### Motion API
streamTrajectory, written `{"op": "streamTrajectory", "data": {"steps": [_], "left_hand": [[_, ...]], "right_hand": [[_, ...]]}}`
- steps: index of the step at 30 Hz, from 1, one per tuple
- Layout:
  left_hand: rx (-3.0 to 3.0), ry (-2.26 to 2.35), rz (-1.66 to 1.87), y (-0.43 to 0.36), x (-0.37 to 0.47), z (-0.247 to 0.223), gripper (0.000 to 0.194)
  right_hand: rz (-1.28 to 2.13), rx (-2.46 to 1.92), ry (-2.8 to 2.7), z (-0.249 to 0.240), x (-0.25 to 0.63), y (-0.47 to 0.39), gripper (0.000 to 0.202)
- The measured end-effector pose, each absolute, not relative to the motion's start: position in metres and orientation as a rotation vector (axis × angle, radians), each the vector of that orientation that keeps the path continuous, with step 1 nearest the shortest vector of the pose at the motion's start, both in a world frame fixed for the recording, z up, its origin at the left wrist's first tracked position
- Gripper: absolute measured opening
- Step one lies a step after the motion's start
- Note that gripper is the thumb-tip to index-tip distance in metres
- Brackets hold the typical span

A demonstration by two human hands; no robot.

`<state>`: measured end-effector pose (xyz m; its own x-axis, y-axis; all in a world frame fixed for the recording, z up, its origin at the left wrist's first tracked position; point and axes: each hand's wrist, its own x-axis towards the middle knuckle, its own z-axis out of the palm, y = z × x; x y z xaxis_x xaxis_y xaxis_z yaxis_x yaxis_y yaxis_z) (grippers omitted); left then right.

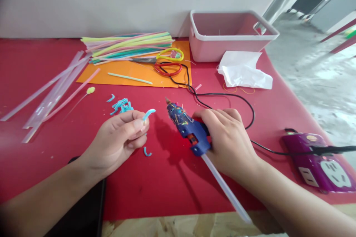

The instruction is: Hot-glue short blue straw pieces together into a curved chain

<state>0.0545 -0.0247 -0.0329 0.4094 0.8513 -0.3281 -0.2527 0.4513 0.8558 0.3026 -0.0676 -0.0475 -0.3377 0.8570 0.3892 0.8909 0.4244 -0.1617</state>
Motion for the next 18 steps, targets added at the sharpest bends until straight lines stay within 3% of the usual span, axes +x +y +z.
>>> {"op": "streamTrajectory", "data": {"steps": [3, 6, 13, 18], "left_hand": [[0.718, 0.794, 0.767, -0.024, 0.054, -0.032, 0.019], [0.600, 0.676, 0.694, -0.022, 0.053, -0.031, 0.022], [0.609, 0.606, 0.410, -0.023, 0.053, -0.029, 0.030], [0.727, 0.621, 0.276, -0.028, 0.053, -0.030, 0.032]], "right_hand": [[-0.240, -1.719, -2.340, -0.056, 0.304, -0.064, 0.036], [-0.352, -1.716, -2.325, -0.056, 0.305, -0.064, 0.036], [-0.221, -1.188, -2.101, -0.031, 0.287, -0.075, 0.023], [-0.216, -1.068, -2.137, -0.028, 0.273, -0.081, 0.022]]}}
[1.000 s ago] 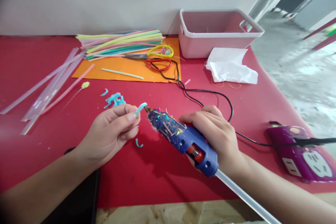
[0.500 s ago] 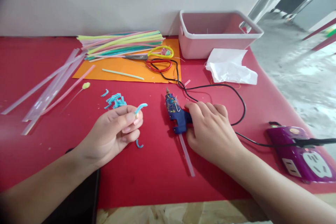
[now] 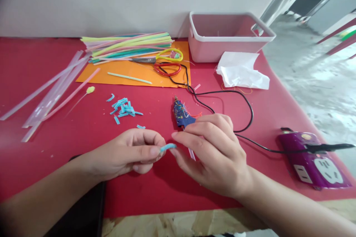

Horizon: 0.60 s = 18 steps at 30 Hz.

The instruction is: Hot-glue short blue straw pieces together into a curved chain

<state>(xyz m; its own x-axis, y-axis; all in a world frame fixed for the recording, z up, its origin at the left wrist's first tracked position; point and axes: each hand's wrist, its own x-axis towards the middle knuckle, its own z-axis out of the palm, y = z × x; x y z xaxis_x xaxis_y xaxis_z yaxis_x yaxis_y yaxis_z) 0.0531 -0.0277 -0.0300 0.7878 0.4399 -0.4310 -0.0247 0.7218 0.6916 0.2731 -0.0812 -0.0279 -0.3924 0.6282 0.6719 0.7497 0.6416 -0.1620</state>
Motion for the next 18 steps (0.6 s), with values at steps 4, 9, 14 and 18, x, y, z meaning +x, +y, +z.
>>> {"op": "streamTrajectory", "data": {"steps": [4, 9, 14, 18], "left_hand": [[0.778, 0.658, 0.236, -0.0284, 0.0531, -0.0299, 0.037], [0.872, 0.655, 0.230, -0.0286, 0.0516, -0.0292, 0.036], [0.908, 0.641, 0.238, -0.0282, 0.0515, -0.0292, 0.033], [1.037, 0.684, 0.284, -0.0305, 0.0538, -0.0297, 0.027]], "right_hand": [[-0.181, -1.036, -2.129, -0.0258, 0.2698, -0.0827, 0.018], [-0.136, -1.034, -2.107, -0.0239, 0.2664, -0.0839, 0.014], [-0.115, -1.026, -2.083, -0.0258, 0.2649, -0.0864, 0.013], [-0.129, -1.039, -2.059, -0.0249, 0.2642, -0.0853, 0.018]]}}
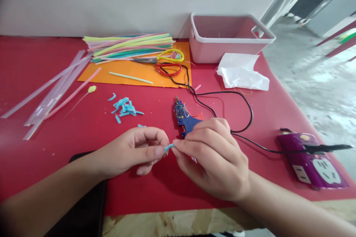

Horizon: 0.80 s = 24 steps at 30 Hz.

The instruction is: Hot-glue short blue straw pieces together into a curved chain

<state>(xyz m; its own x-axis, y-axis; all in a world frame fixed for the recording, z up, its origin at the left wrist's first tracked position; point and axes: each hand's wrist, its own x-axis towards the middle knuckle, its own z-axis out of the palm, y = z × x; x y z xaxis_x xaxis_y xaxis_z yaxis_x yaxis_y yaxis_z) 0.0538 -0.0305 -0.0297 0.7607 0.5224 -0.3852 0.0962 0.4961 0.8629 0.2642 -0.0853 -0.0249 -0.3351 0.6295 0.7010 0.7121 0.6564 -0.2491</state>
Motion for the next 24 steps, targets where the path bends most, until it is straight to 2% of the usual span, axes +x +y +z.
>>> {"op": "streamTrajectory", "data": {"steps": [4, 6, 8, 11, 17, 24], "left_hand": [[1.603, 0.883, 0.693, -0.040, 0.054, -0.030, 0.015], [1.935, 0.891, 0.863, -0.045, 0.053, -0.031, 0.015], [2.172, 0.854, 0.928, -0.049, 0.053, -0.033, 0.016], [2.346, 0.820, 1.012, -0.049, 0.056, -0.037, 0.006], [2.329, 0.750, 1.204, -0.046, 0.061, -0.043, 0.002], [1.890, 0.772, 0.926, -0.044, 0.061, -0.038, 0.010]], "right_hand": [[-0.127, -1.084, -2.038, -0.024, 0.264, -0.082, 0.021], [-0.105, -1.089, -2.041, -0.025, 0.263, -0.081, 0.019], [-0.078, -1.084, -2.043, -0.025, 0.263, -0.080, 0.017], [-0.047, -1.071, -2.052, -0.026, 0.263, -0.081, 0.015], [-0.027, -1.043, -2.047, -0.028, 0.265, -0.082, 0.015], [0.169, -1.019, -2.012, -0.030, 0.267, -0.082, 0.020]]}}
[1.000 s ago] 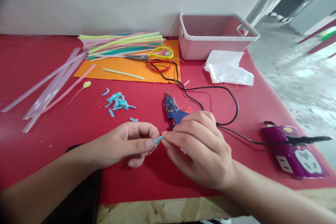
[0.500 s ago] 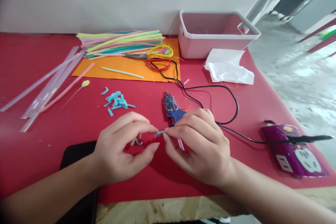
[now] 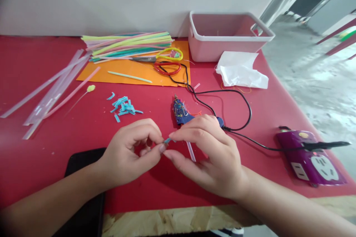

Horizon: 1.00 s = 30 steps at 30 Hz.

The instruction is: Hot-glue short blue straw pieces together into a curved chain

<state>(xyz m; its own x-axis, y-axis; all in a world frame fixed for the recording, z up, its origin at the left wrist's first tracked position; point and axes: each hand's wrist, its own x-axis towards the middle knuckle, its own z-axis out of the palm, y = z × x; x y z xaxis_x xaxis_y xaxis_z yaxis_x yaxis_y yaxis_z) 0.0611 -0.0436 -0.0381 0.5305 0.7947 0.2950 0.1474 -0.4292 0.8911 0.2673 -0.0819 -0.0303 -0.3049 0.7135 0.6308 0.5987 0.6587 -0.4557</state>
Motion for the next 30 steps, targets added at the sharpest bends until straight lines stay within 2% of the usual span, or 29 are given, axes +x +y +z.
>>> {"op": "streamTrajectory", "data": {"steps": [8, 15, 30], "left_hand": [[1.767, 0.716, 0.831, -0.0438, 0.0618, -0.0343, 0.014], [1.708, 0.723, 0.762, -0.0439, 0.0645, -0.0308, 0.018], [1.684, 0.721, 0.643, -0.0442, 0.0633, -0.0322, 0.015]], "right_hand": [[0.251, -1.014, -1.949, -0.0323, 0.2658, -0.0803, 0.014], [0.219, -1.008, -1.960, -0.0292, 0.2656, -0.0796, 0.018], [0.137, -0.981, -2.066, -0.0274, 0.2677, -0.0798, 0.013]]}}
